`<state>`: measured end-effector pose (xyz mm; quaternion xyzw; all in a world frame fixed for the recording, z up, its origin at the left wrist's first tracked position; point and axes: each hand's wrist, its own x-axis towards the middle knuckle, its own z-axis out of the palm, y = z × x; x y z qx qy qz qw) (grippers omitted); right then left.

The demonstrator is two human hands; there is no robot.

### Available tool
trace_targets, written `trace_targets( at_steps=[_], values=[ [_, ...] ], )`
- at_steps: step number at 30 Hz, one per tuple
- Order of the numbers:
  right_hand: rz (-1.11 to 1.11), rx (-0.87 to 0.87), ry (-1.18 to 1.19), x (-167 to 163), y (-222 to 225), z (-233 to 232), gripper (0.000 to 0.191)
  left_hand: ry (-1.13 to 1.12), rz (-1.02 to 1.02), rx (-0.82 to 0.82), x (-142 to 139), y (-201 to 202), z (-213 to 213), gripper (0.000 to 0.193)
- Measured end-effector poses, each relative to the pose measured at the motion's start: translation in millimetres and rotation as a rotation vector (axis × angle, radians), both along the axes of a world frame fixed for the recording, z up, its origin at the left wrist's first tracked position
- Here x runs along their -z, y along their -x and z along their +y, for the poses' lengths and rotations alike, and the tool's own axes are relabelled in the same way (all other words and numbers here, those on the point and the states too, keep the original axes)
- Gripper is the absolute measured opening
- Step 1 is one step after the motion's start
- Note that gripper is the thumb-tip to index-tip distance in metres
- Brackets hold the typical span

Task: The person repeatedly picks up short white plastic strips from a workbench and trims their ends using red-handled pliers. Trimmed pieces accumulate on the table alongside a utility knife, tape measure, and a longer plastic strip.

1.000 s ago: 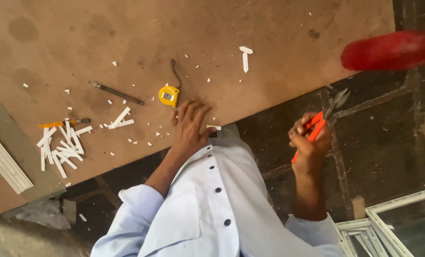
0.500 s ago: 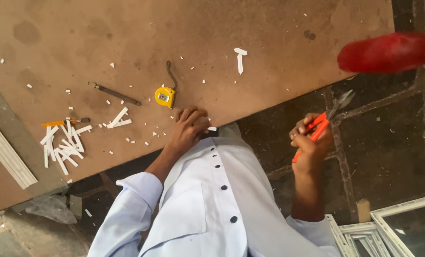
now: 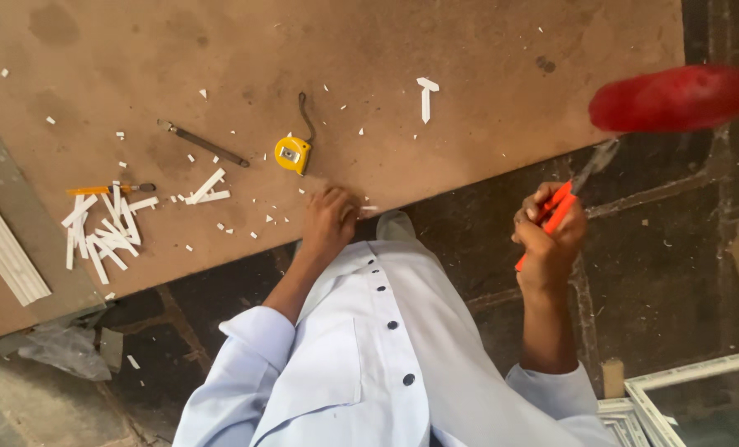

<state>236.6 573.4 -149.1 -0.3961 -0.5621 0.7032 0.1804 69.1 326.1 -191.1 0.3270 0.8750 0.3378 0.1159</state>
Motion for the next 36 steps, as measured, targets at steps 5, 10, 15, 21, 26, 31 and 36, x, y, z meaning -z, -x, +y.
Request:
trace_targets(
  at_steps=[5, 10, 15, 21, 26, 31, 36],
  values=[
    [0.097, -0.138, -0.185, -12.8, 16.8, -50.2, 0.038, -0.33, -0.531, -0.393, -8.9, 0.8, -21.3, 0.014],
    [-0.063, -0.339, -0.577, -47.1, 45.5, -137.9, 0.034, -0.808, -0.934, -0.423, -47.8, 27.7, -67.6, 0.022],
    [-0.106, -0.417, -0.672, -84.0, 88.7, -235.6, 0.033, -0.929, -0.962, -0.283, -98.8, 54.3, -140.1, 0.021],
    [0.054, -0.574, -0.879, -103.2, 140.9, -314.5, 0.038, -1.174, -0.985, -0.301, -136.4, 71.9, -239.1, 0.012],
    [0.098, -0.638, -0.957, -105.5, 174.2, -365.8, 0.04, -1.202, -0.989, -0.221, -149.9, 92.9, -292.1, 0.015],
    [0.058, -0.598, -0.943, -110.8, 202.0, -393.7, 0.04, -1.146, -1.059, -0.108, -158.2, 118.2, -313.3, 0.02],
    [-0.005, -0.585, -0.944, -112.0, 220.3, -412.5, 0.038, -1.081, -1.097, -0.127, -151.5, 146.6, -323.0, 0.024]
  ],
)
